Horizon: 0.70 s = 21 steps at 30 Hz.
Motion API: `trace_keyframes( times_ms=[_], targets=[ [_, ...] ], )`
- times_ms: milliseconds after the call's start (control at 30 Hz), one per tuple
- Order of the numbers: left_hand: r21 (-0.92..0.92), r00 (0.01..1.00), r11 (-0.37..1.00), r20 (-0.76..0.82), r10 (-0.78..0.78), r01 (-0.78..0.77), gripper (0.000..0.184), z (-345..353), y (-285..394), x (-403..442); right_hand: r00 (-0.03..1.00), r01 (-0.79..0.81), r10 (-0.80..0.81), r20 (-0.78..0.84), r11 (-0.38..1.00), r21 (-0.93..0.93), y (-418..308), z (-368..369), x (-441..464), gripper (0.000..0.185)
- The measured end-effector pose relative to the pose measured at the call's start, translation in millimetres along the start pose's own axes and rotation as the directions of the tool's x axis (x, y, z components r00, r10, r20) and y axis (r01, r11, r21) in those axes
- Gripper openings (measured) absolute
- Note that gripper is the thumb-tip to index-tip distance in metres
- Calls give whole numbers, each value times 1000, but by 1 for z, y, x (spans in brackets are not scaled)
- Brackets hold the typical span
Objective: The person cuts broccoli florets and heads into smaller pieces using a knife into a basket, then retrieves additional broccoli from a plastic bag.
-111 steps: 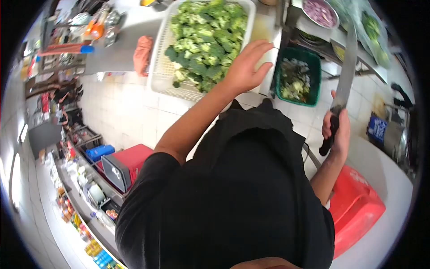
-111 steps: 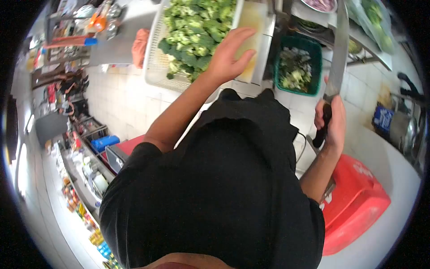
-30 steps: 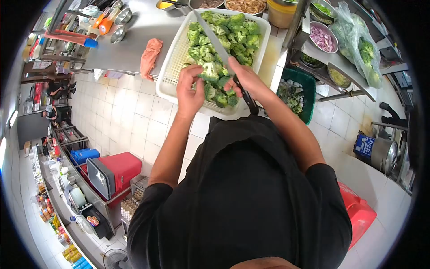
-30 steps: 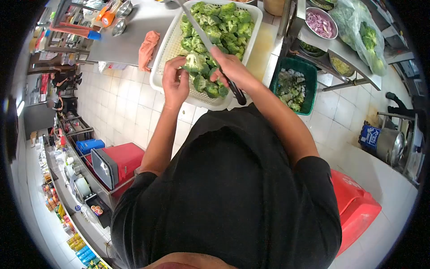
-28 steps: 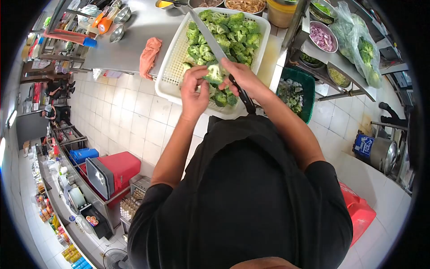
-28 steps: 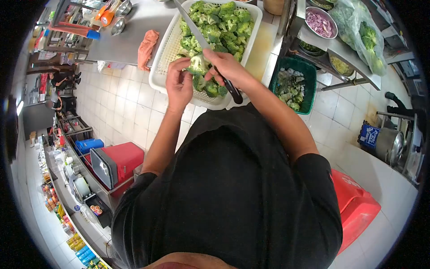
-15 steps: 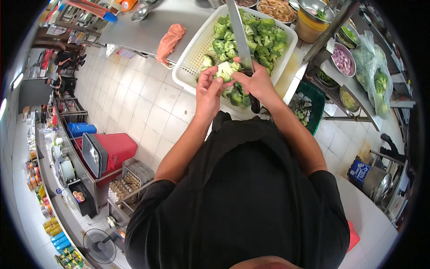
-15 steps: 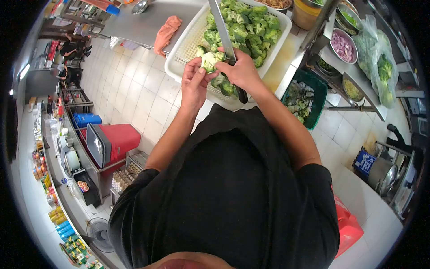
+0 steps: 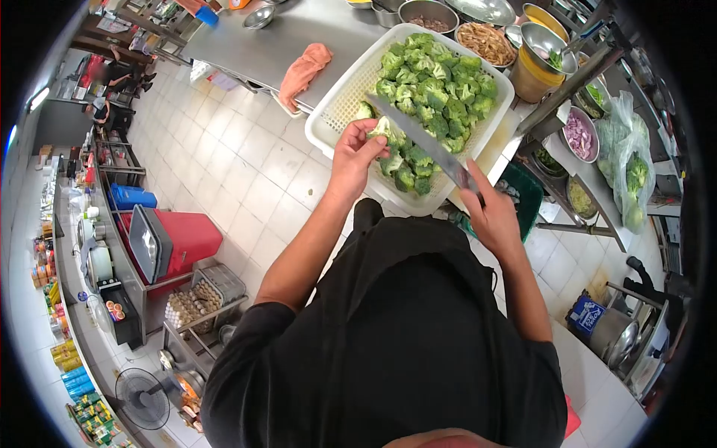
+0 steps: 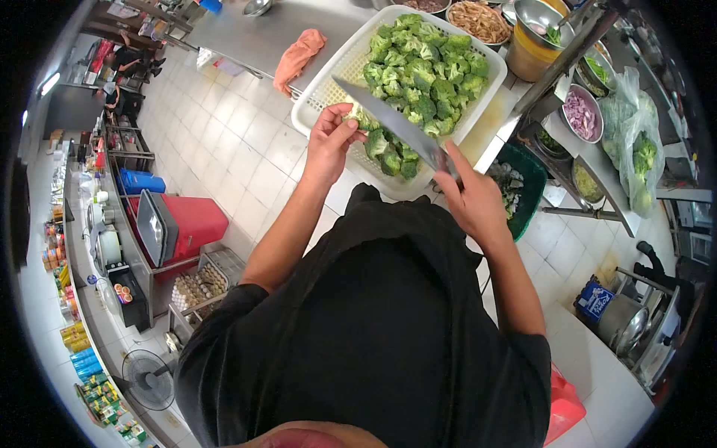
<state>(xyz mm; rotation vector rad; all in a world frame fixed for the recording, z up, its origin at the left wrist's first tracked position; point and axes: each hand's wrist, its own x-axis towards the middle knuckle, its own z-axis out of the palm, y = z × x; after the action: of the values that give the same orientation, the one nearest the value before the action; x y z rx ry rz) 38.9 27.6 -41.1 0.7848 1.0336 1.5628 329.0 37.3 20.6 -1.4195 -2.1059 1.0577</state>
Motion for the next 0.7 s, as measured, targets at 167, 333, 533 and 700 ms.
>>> trace_keyframes(
  times_ms=[167, 333, 533, 700],
  targets=[
    [129, 998, 990, 23, 60, -63, 32, 4, 11, 7, 995, 84, -89, -52, 992, -96, 28, 1, -35, 52],
    [258, 996, 964, 77, 53, -72, 34, 16, 17, 12, 990, 42, -63, -127, 985, -165, 28, -1, -45, 52],
    [322, 994, 940, 31, 105, -109, 44, 25, 15, 24, 990, 0, -19, -139, 991, -135, 13, 9, -10, 53],
    [392, 986, 908, 129, 103, -146, 48, 32, 3, 18, 979, -18, 13, -204, 1000, -25, 24, 14, 6, 55]
  ],
)
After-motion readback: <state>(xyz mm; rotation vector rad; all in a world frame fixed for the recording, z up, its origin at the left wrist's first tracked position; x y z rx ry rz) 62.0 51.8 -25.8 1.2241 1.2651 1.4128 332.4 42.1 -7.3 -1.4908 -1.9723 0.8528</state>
